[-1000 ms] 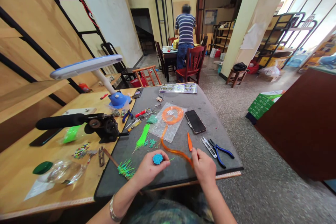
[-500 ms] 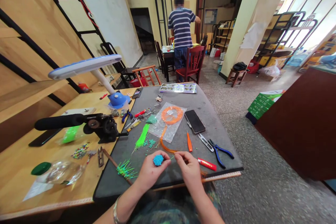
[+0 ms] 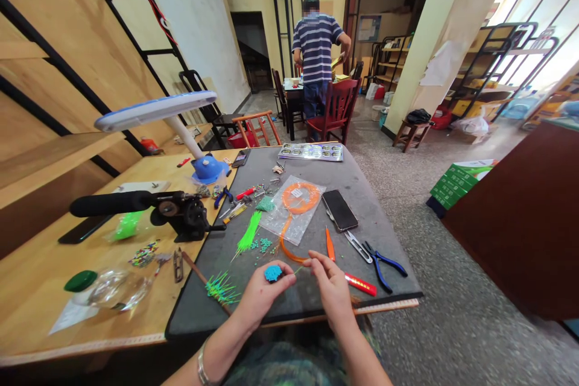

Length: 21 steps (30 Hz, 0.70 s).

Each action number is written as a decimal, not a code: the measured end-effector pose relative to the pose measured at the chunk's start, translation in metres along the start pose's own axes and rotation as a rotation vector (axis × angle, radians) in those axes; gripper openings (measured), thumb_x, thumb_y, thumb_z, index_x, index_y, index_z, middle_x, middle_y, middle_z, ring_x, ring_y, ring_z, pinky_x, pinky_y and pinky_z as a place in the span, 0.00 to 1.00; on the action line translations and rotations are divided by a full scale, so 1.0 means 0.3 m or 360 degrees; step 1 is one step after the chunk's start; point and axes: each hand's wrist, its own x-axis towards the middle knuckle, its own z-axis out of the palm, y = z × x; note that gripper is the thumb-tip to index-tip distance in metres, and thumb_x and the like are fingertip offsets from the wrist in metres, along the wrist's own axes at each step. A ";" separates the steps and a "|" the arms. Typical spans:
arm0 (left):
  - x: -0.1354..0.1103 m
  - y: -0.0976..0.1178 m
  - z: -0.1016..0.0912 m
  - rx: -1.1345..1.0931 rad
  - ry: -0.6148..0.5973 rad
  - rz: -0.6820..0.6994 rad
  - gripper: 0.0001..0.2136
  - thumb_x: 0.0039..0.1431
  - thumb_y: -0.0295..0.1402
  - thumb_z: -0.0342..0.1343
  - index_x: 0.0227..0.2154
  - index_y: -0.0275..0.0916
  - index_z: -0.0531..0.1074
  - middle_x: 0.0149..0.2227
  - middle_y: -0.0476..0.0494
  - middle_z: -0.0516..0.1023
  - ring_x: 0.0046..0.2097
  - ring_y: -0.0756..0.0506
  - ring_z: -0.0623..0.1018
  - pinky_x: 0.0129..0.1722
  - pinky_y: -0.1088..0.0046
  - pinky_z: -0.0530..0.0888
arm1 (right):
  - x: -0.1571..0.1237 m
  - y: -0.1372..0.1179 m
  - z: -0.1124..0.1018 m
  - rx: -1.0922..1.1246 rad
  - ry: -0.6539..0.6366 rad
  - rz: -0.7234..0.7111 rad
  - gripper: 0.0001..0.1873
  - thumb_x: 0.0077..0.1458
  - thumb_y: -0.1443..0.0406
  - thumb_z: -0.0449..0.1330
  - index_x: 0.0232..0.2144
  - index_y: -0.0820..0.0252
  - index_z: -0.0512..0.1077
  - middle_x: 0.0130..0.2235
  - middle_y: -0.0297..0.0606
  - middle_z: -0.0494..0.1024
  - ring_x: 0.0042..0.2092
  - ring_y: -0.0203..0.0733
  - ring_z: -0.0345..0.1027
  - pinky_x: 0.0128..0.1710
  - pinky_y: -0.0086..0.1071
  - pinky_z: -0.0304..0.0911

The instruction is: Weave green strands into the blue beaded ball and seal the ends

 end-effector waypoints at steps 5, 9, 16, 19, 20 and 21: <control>-0.003 -0.013 0.007 -0.0110 0.0055 -0.0018 0.08 0.47 0.36 0.61 0.24 0.36 0.73 0.24 0.49 0.74 0.29 0.49 0.71 0.31 0.75 0.67 | -0.031 0.045 0.032 0.0093 -0.0045 0.0092 0.21 0.45 0.49 0.64 0.35 0.58 0.77 0.32 0.38 0.79 0.32 0.42 0.69 0.25 0.27 0.59; -0.010 -0.014 0.025 -0.0225 0.0035 -0.0083 0.10 0.45 0.38 0.63 0.24 0.36 0.72 0.24 0.49 0.73 0.28 0.49 0.70 0.31 0.74 0.66 | -0.045 0.057 0.080 0.0232 -0.0044 0.0079 0.18 0.43 0.51 0.65 0.28 0.59 0.75 0.26 0.33 0.75 0.27 0.37 0.65 0.25 0.27 0.59; -0.008 -0.015 0.005 -0.0822 -0.0163 -0.0579 0.07 0.39 0.30 0.58 0.25 0.36 0.68 0.25 0.51 0.69 0.24 0.54 0.64 0.19 0.80 0.50 | -0.018 0.040 0.053 0.0485 -0.0103 0.0244 0.19 0.43 0.51 0.66 0.26 0.59 0.69 0.28 0.35 0.76 0.30 0.38 0.69 0.22 0.25 0.62; -0.003 -0.022 -0.011 -0.1017 -0.0235 -0.0674 0.07 0.38 0.28 0.54 0.25 0.35 0.68 0.28 0.48 0.71 0.26 0.54 0.67 0.20 0.81 0.51 | -0.015 0.021 0.046 0.0454 -0.0248 0.0331 0.20 0.43 0.50 0.65 0.26 0.58 0.65 0.23 0.30 0.73 0.21 0.32 0.64 0.15 0.22 0.55; -0.003 -0.025 -0.013 -0.1032 -0.0239 -0.0679 0.07 0.38 0.28 0.53 0.25 0.35 0.68 0.28 0.47 0.71 0.27 0.54 0.67 0.20 0.80 0.52 | -0.015 0.015 0.048 0.0402 -0.0283 0.0339 0.21 0.43 0.50 0.65 0.26 0.59 0.65 0.21 0.29 0.72 0.18 0.30 0.61 0.14 0.20 0.52; -0.003 -0.027 -0.013 -0.1026 -0.0232 -0.0666 0.07 0.39 0.29 0.53 0.25 0.35 0.68 0.28 0.47 0.71 0.27 0.53 0.68 0.20 0.80 0.53 | -0.016 0.009 0.053 0.0343 -0.0310 0.0334 0.21 0.43 0.49 0.65 0.26 0.59 0.65 0.19 0.28 0.71 0.16 0.28 0.58 0.13 0.20 0.50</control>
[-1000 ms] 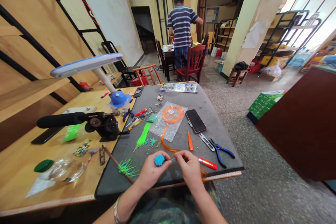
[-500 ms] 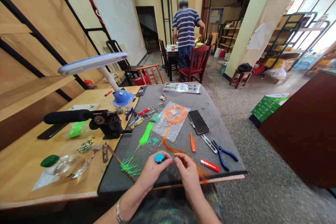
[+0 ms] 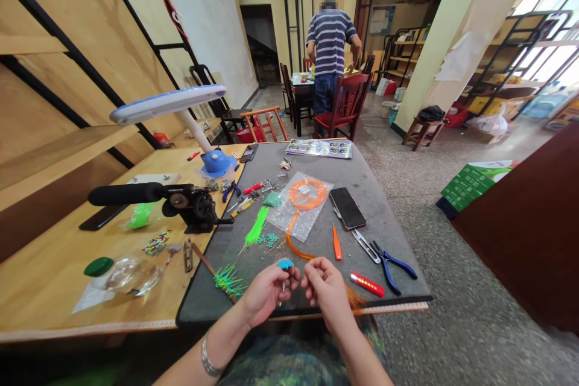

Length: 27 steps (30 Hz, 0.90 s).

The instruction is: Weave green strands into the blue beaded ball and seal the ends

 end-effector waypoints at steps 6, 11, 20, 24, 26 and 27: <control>-0.001 -0.020 0.011 0.0327 0.0054 0.0193 0.05 0.48 0.32 0.53 0.25 0.37 0.65 0.23 0.51 0.69 0.26 0.52 0.66 0.24 0.77 0.57 | 0.001 -0.005 0.043 -0.0189 -0.0045 -0.0076 0.24 0.43 0.46 0.64 0.26 0.60 0.66 0.18 0.26 0.68 0.15 0.26 0.54 0.13 0.20 0.48; 0.007 -0.030 0.009 0.0535 0.0115 0.0297 0.05 0.50 0.33 0.52 0.25 0.38 0.63 0.21 0.54 0.66 0.24 0.53 0.63 0.25 0.76 0.59 | 0.009 0.017 0.058 -0.0216 -0.0062 -0.0170 0.22 0.45 0.48 0.64 0.28 0.61 0.68 0.18 0.27 0.68 0.15 0.26 0.55 0.14 0.21 0.49; 0.001 -0.016 0.024 0.0227 0.0096 0.0131 0.09 0.45 0.33 0.59 0.26 0.37 0.65 0.22 0.53 0.68 0.24 0.54 0.65 0.23 0.78 0.56 | 0.020 0.036 0.039 -0.0187 0.0021 -0.0130 0.25 0.42 0.45 0.64 0.25 0.60 0.66 0.16 0.26 0.67 0.16 0.27 0.55 0.15 0.21 0.50; -0.001 -0.013 0.030 0.0050 0.0119 0.0118 0.13 0.42 0.35 0.65 0.25 0.35 0.67 0.20 0.53 0.67 0.23 0.55 0.64 0.21 0.80 0.54 | 0.019 0.043 0.033 -0.0132 0.0029 -0.0088 0.25 0.41 0.45 0.65 0.25 0.60 0.65 0.17 0.26 0.68 0.16 0.27 0.55 0.15 0.21 0.50; 0.004 -0.022 0.028 0.0016 0.0110 0.0128 0.14 0.42 0.36 0.66 0.25 0.35 0.67 0.20 0.52 0.68 0.22 0.56 0.64 0.21 0.81 0.54 | 0.019 0.045 0.034 -0.0102 0.0024 -0.0114 0.24 0.41 0.46 0.65 0.25 0.60 0.65 0.17 0.27 0.68 0.16 0.27 0.56 0.15 0.21 0.52; 0.008 -0.029 0.025 -0.0009 0.0111 0.0142 0.14 0.42 0.37 0.66 0.25 0.34 0.68 0.21 0.52 0.69 0.22 0.56 0.64 0.20 0.81 0.54 | 0.017 0.046 0.035 -0.0088 0.0025 -0.0126 0.24 0.41 0.47 0.65 0.26 0.60 0.65 0.17 0.27 0.68 0.16 0.28 0.57 0.15 0.22 0.52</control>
